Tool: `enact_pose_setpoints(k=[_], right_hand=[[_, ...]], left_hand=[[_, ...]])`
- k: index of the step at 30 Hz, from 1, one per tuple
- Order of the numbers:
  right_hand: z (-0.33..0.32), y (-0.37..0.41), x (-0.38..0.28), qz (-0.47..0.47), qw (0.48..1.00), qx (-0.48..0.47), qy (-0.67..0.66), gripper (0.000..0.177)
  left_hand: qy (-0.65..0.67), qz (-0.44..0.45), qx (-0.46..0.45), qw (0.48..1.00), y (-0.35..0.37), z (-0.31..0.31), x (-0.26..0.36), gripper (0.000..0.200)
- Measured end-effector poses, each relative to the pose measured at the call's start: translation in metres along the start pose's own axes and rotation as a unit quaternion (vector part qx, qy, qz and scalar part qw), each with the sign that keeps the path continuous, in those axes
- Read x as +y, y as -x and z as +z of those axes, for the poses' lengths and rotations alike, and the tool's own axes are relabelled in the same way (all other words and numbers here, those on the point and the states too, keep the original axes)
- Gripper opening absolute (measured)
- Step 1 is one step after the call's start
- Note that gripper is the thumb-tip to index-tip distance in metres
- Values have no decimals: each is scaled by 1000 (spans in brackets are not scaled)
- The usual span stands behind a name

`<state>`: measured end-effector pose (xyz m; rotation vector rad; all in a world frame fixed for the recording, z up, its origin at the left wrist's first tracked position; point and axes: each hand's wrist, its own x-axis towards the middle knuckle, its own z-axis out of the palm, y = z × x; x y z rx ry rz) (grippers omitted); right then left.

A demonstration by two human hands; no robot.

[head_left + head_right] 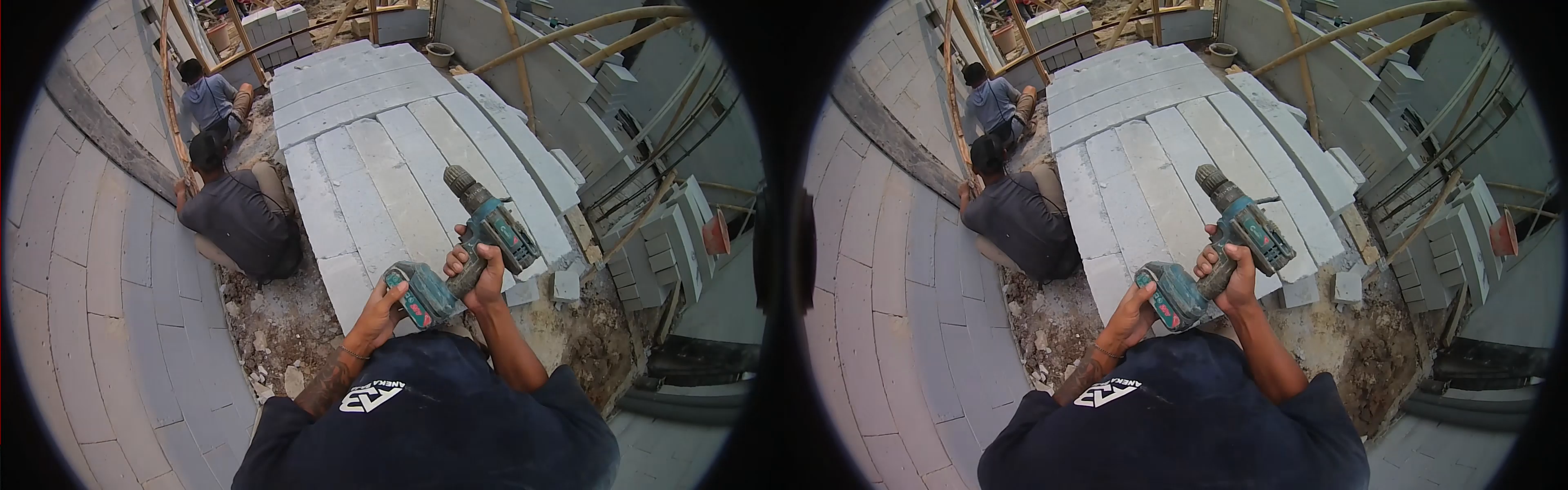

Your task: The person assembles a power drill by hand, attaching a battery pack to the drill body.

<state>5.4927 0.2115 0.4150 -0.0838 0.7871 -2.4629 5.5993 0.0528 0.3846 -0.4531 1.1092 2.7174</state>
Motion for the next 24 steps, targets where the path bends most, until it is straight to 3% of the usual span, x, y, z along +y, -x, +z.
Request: enact_pose_setpoints(k=[3,6,8,13,19,21,23,24], right_hand=[[-8,-9,-8,7,999,7,-53,45],[-20,-15,-10,62,973,-13,-221,42],[-24,-16,-6,75,960,-11,-270,43],[-28,-14,3,111,910,-26,-398,46],[-27,-18,3,78,919,-48,-382,45],[-26,-19,2,59,962,-60,-259,45],[-21,-26,0,23,975,-31,-220,43],[-21,-33,0,-52,996,15,-73,42]], left_hand=[[-19,28,-39,999,4,5,7,58],[-28,47,-66,996,4,12,12,66],[-103,116,-46,987,0,19,9,72],[-100,129,-85,983,-14,21,7,73],[-150,164,-101,970,-18,8,1,79],[-150,185,-101,966,-27,-5,-7,80],[-123,138,-16,983,-26,-16,-9,69],[-126,139,-21,982,-25,-28,-11,69]])
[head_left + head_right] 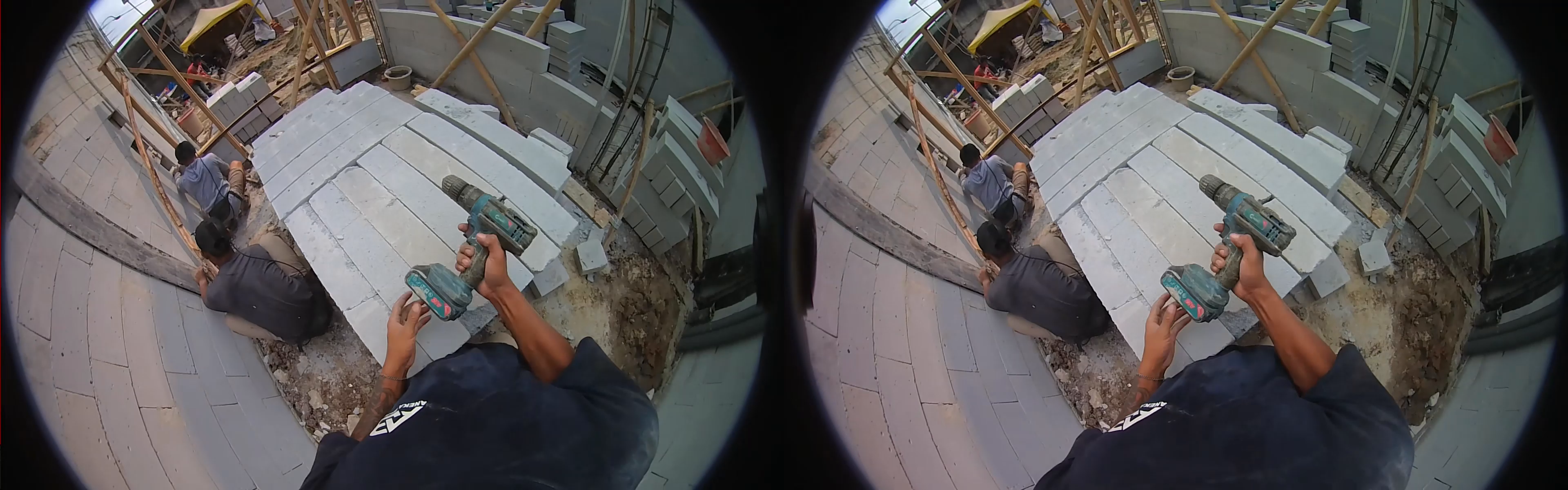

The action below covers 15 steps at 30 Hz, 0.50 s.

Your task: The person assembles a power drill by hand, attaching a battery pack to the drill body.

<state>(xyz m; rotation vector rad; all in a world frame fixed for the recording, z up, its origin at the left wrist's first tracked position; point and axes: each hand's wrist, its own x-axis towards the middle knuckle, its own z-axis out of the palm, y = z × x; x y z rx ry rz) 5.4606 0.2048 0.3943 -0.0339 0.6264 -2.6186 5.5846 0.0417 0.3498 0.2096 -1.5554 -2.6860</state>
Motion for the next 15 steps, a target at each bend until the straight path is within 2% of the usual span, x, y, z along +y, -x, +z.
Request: enact_pose_setpoints(k=[1,2,3,4,5,7,9,10,11,13,15], right_hand=[[-3,-7,1,-77,985,35,150,41],[-25,-19,3,-146,950,-9,276,35],[-38,-27,3,-141,950,-11,278,35],[-47,-36,3,-373,746,-18,551,30],[-51,-41,3,-546,416,-27,727,25],[-60,-44,6,-503,430,-56,747,23],[-61,-45,11,-426,565,-45,705,24],[-61,-49,9,-426,564,-51,706,24],[-62,-51,8,-354,627,-40,693,26],[-62,-55,7,-279,682,-32,675,27],[-59,-56,7,-267,658,-26,704,30]], left_hand=[[-33,-34,74,996,2,-20,-8,60],[-62,-69,151,984,4,-34,-11,51],[-59,-69,155,984,5,-42,-8,51],[-68,-56,172,981,7,-50,-4,49],[-78,-43,191,978,9,-54,1,47],[-74,-21,204,976,7,-61,8,45],[-72,-7,213,974,8,-58,10,44],[-69,0,211,975,3,-54,11,44],[-67,5,211,975,2,-52,13,43],[-65,8,203,977,-3,-43,11,42],[-63,12,191,980,-8,-30,11,42]])
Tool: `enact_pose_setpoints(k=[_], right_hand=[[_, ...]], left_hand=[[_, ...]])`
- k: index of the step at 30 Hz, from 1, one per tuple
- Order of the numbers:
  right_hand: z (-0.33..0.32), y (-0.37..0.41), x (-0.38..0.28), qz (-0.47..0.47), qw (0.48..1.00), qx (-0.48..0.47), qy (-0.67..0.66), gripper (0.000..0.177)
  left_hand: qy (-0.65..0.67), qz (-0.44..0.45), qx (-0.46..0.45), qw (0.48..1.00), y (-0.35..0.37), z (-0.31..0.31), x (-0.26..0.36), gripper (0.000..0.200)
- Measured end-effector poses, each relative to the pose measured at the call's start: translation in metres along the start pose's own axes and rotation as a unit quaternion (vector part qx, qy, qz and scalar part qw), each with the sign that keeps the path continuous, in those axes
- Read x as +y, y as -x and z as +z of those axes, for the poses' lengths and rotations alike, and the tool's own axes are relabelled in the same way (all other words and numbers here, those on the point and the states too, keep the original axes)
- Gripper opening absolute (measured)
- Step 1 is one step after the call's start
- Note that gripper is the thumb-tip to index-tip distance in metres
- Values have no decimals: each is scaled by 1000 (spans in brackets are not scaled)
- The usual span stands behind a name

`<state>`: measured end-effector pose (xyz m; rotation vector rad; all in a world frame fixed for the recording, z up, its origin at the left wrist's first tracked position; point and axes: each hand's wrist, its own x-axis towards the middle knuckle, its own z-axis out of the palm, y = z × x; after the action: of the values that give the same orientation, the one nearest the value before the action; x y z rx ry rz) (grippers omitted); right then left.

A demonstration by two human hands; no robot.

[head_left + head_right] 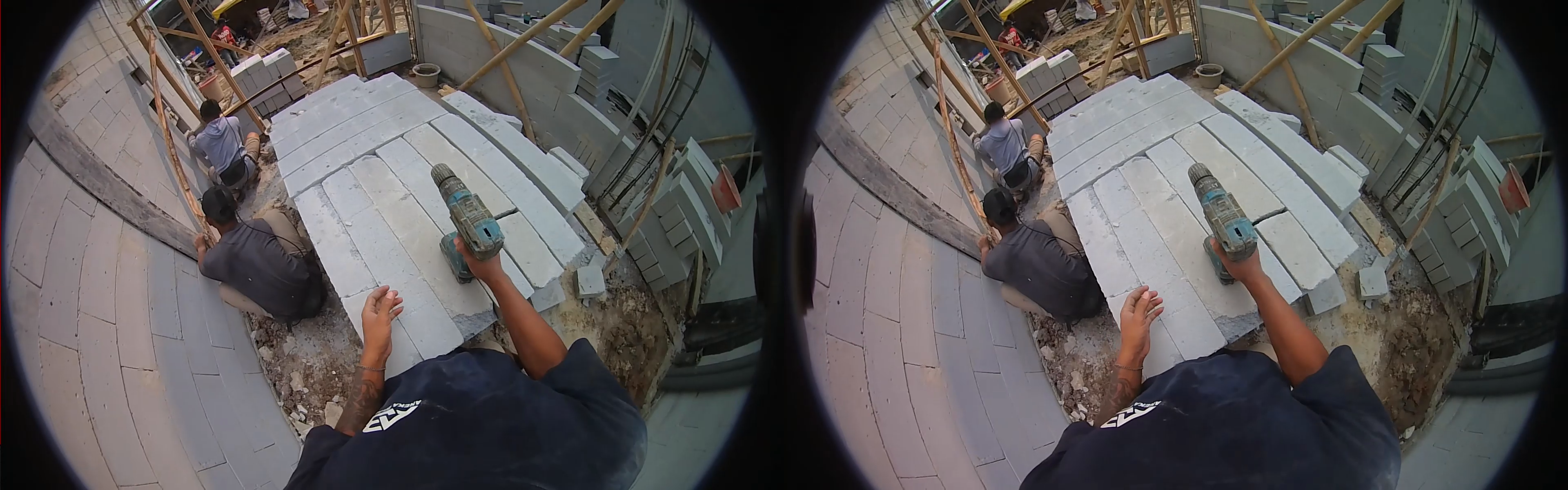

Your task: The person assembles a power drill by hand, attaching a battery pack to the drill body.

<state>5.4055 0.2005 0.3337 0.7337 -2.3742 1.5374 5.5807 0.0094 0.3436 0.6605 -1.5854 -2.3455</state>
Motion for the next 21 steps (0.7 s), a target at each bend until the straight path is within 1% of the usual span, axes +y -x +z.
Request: enact_pose_setpoints(k=[2,4,6,8,10,11,13,14,16,19,21], right_hand=[[-3,2,2,-26,999,-11,28,33],[-6,4,6,49,996,-45,-63,35],[-11,3,-2,4,1000,-13,-26,23],[-15,0,-3,-27,999,-26,-16,28],[-18,-4,-3,-43,999,-8,0,31],[-17,-8,-7,-55,998,-8,-5,31],[-17,-9,-11,-78,997,-17,16,25],[-15,-9,-11,-80,997,-18,13,25],[-12,-6,-11,-18,993,-36,-111,18],[-9,-6,-1,-23,992,-42,-118,14],[-13,-7,-6,-14,992,-58,-110,12]], left_hand=[[-8,-11,-19,1000,-1,13,3,41],[-3,0,-26,1000,-2,21,0,42],[-18,-16,-42,999,-5,29,3,43],[-28,-23,-56,998,-10,31,-3,44],[-48,-32,-62,996,-11,33,-5,48],[-47,-20,-59,997,-13,32,-6,48],[-80,-46,-70,993,-13,31,-11,50],[-81,-43,-67,994,-13,32,-10,50],[-104,-57,-75,990,-9,31,-11,46],[-112,-61,-69,989,-4,32,-11,46],[-116,-62,-56,990,-1,31,-13,48]])
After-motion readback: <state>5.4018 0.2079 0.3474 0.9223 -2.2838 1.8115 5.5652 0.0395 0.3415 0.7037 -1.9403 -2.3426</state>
